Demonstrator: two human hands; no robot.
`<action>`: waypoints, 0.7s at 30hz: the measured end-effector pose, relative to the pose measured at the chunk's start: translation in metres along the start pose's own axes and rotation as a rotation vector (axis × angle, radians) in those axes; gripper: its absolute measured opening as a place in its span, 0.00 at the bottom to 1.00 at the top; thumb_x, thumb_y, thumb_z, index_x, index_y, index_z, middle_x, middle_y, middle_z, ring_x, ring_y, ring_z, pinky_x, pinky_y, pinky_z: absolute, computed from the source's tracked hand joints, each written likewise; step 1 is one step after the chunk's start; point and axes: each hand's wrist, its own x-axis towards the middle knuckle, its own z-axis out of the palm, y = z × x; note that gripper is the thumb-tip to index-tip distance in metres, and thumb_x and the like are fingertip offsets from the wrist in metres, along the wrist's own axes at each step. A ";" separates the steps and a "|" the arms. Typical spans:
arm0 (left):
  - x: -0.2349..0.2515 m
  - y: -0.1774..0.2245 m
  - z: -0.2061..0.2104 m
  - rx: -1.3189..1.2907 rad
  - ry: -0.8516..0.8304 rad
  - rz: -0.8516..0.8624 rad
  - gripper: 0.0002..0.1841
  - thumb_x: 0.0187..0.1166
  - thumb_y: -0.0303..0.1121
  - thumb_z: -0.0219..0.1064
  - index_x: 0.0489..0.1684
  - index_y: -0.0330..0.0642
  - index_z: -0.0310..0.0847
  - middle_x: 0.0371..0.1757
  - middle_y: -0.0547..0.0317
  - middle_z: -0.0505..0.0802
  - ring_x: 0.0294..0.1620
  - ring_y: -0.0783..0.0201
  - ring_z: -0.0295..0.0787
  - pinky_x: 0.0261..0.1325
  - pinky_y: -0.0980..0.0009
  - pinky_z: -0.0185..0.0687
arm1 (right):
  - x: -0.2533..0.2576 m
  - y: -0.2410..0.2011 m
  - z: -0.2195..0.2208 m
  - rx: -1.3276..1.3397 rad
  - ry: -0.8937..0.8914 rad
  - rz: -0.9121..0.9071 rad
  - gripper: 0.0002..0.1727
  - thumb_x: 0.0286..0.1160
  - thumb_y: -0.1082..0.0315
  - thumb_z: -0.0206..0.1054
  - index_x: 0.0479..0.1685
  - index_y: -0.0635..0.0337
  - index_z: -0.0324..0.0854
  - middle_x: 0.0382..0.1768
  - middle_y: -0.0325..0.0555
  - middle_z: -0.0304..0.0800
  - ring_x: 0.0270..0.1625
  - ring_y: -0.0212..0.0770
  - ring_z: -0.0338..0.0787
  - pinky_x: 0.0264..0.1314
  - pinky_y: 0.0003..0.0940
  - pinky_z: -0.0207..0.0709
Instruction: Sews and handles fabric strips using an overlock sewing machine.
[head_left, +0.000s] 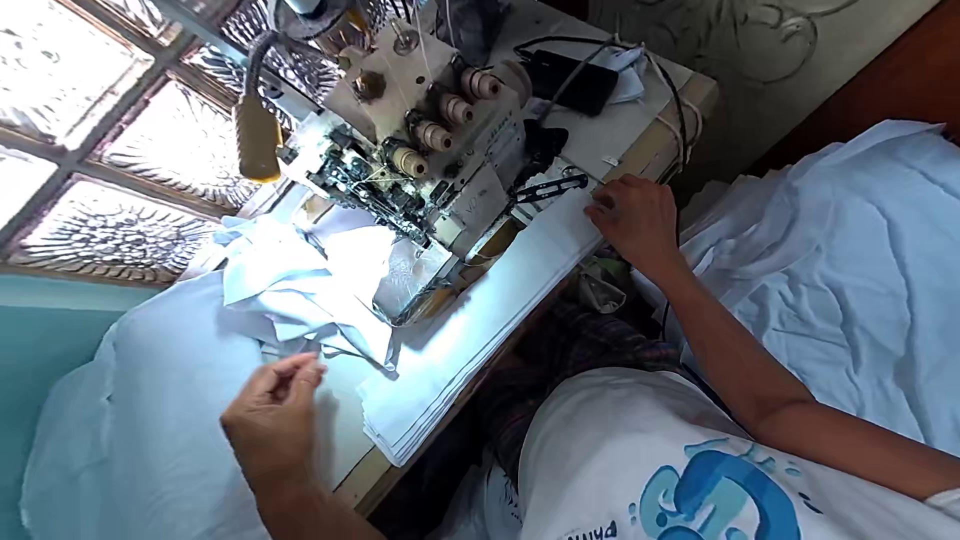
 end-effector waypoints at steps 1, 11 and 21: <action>-0.012 0.002 0.004 -0.052 -0.056 -0.010 0.13 0.80 0.27 0.63 0.48 0.22 0.85 0.41 0.47 0.92 0.36 0.78 0.87 0.44 0.80 0.83 | 0.002 -0.001 0.000 0.001 -0.017 -0.001 0.14 0.78 0.63 0.71 0.47 0.67 0.91 0.46 0.64 0.92 0.51 0.65 0.91 0.61 0.68 0.72; -0.056 -0.004 0.045 0.075 -0.191 -0.082 0.05 0.72 0.23 0.69 0.38 0.30 0.90 0.39 0.47 0.91 0.36 0.68 0.88 0.42 0.74 0.83 | 0.011 0.005 0.004 -0.042 0.040 -0.073 0.09 0.74 0.71 0.66 0.38 0.69 0.89 0.40 0.64 0.91 0.44 0.64 0.91 0.56 0.67 0.72; -0.051 -0.005 0.042 0.059 -0.183 -0.289 0.16 0.71 0.21 0.72 0.57 0.30 0.85 0.50 0.45 0.87 0.27 0.71 0.80 0.32 0.75 0.78 | 0.025 0.034 -0.060 0.049 0.234 0.243 0.18 0.84 0.63 0.60 0.58 0.68 0.87 0.60 0.66 0.88 0.62 0.63 0.88 0.66 0.60 0.75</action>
